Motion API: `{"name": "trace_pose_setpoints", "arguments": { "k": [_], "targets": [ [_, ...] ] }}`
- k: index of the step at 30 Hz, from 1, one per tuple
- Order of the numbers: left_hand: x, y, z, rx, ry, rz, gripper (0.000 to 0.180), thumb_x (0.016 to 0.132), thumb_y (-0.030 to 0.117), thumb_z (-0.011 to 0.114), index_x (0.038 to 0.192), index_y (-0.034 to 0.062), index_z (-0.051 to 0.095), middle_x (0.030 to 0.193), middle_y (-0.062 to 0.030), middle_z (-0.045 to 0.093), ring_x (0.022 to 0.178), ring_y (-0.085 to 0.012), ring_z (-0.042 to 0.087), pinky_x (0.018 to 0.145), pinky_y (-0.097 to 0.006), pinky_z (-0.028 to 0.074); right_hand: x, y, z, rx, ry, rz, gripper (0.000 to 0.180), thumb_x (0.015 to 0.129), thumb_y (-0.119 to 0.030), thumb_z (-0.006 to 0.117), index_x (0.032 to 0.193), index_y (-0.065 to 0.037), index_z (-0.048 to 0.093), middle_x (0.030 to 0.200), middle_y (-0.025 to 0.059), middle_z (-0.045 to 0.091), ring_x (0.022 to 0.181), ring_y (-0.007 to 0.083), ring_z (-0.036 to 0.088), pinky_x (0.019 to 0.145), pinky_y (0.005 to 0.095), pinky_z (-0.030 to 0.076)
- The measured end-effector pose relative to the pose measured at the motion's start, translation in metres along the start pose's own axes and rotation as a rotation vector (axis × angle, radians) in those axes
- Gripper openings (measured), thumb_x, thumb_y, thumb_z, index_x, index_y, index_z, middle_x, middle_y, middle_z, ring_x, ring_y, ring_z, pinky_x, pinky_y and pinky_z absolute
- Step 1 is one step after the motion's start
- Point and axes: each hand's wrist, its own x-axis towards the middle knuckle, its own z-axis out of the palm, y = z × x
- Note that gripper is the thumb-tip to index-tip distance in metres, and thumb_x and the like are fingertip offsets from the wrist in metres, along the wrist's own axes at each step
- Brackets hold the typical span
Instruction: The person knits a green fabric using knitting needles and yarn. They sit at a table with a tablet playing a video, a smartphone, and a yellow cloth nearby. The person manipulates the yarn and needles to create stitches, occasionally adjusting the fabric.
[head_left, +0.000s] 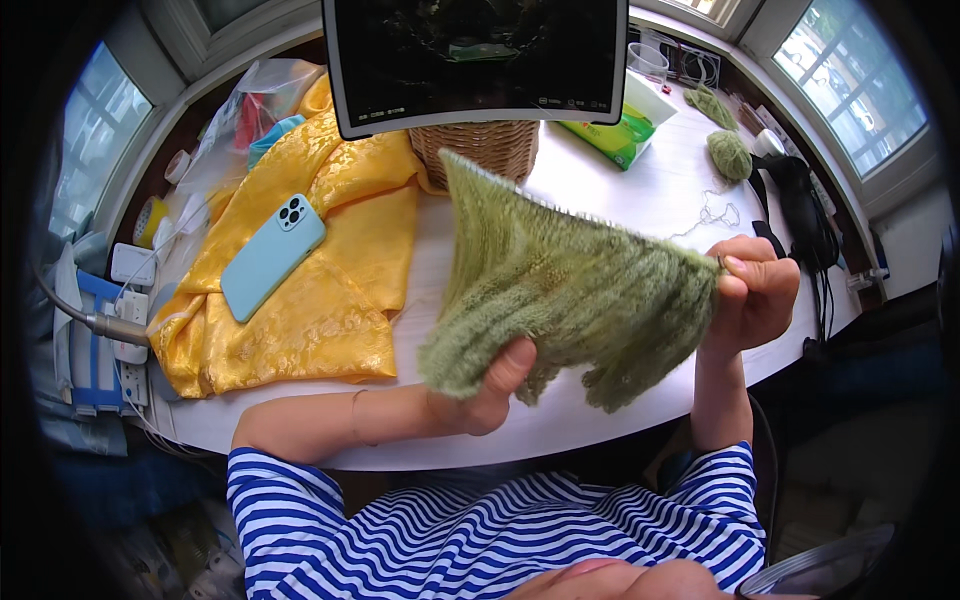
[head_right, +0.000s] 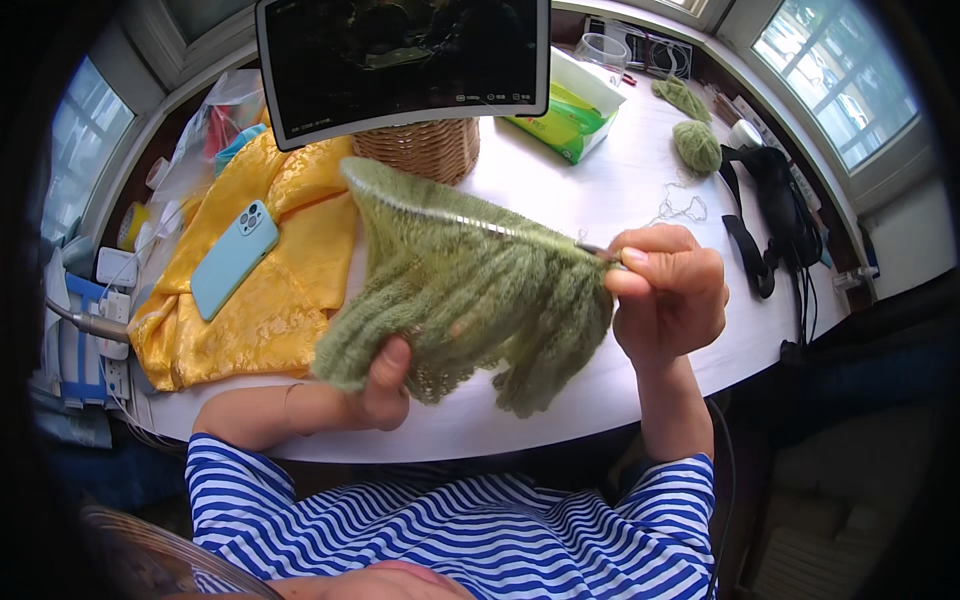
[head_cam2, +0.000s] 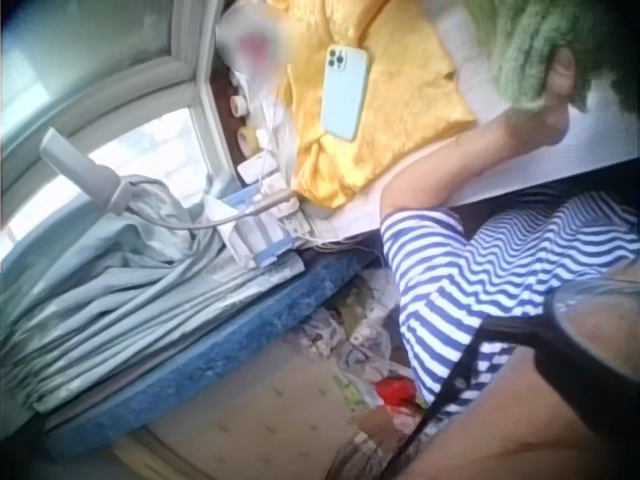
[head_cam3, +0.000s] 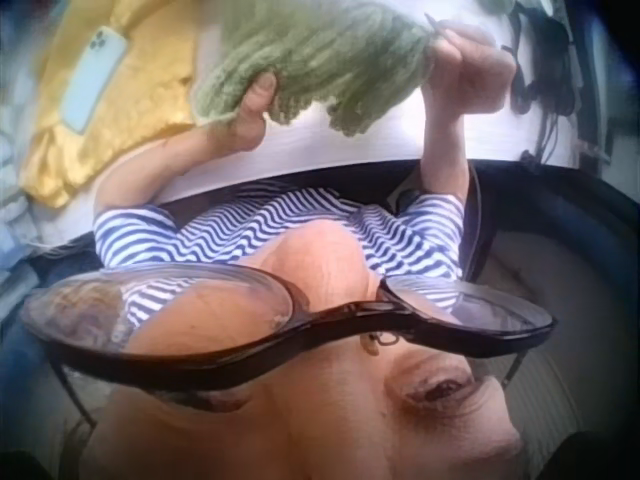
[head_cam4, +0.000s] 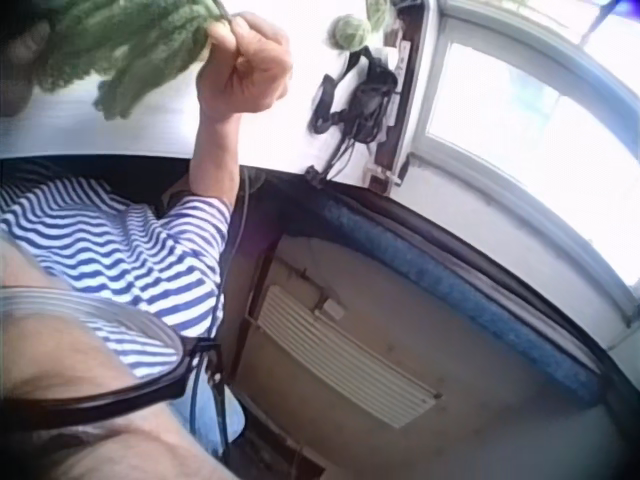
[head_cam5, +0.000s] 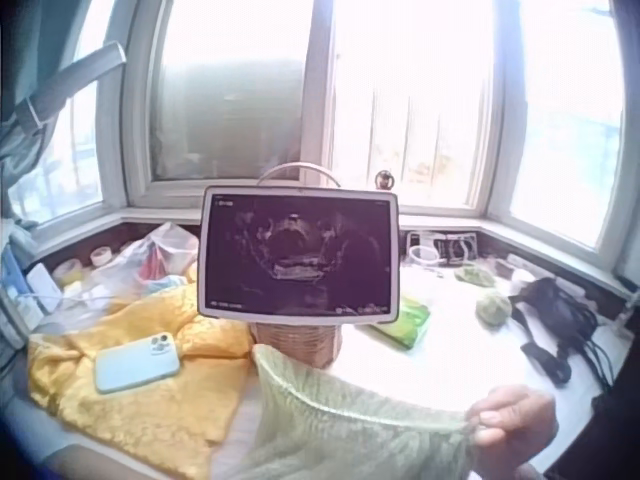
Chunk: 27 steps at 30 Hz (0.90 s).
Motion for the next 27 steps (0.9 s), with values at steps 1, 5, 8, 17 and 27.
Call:
{"name": "trace_pose_setpoints", "arguments": {
  "k": [1,5,8,17,27],
  "targets": [
    [-0.003,-0.013,0.004,0.224,0.014,0.293,0.044,0.086,0.020,0.049,0.124,-0.0014,0.047,0.128,-0.0155,0.047,0.118,-0.0297,0.045,0.102,-0.039,0.033,0.000,0.004,-0.001,-0.027,0.019,-0.020,0.024,0.082,-0.016,0.068,0.084,-0.002,0.048,0.067,0.0129,0.061,0.057,0.0143,0.057,0.052,0.0214,0.044],
    [-0.004,-0.005,0.005,0.822,-0.281,0.531,0.042,0.085,0.020,0.051,0.125,0.0043,0.048,0.127,-0.0118,0.048,0.119,-0.0281,0.043,0.104,-0.042,0.031,0.003,0.014,-0.008,-0.046,0.072,0.049,0.020,0.081,-0.009,0.069,0.079,-0.002,0.050,0.072,0.0129,0.063,0.063,0.0130,0.057,0.054,0.0201,0.042],
    [-0.001,0.000,0.009,0.736,-0.439,0.347,0.043,0.085,0.023,0.052,0.124,0.0037,0.048,0.130,-0.0142,0.045,0.123,-0.0297,0.038,0.106,-0.044,0.027,0.002,0.017,-0.008,-0.014,0.064,0.073,0.020,0.081,-0.008,0.069,0.078,-0.002,0.050,0.072,0.0129,0.063,0.063,0.0130,0.057,0.054,0.0199,0.042],
    [0.017,0.076,0.015,0.857,-0.720,0.035,0.056,0.082,0.032,0.058,0.118,-0.0091,0.044,0.118,-0.0280,0.046,0.117,-0.0394,0.041,0.103,-0.047,0.029,0.004,0.012,-0.006,-0.056,-0.038,-0.056,0.025,0.076,-0.014,0.074,0.076,-0.003,0.052,0.064,0.0111,0.062,0.054,0.0145,0.058,0.048,0.0215,0.043],
    [0.051,0.140,-0.038,0.486,-0.528,0.251,0.028,0.087,0.025,0.058,0.101,-0.0002,0.058,0.097,-0.0112,0.062,0.079,-0.0249,0.062,0.066,-0.033,0.051,0.000,-0.010,0.023,0.044,-0.307,-0.180,0.026,0.074,-0.019,0.074,0.068,-0.006,0.052,0.060,0.0047,0.059,0.046,0.0143,0.055,0.040,0.0235,0.040]
  ]
}}
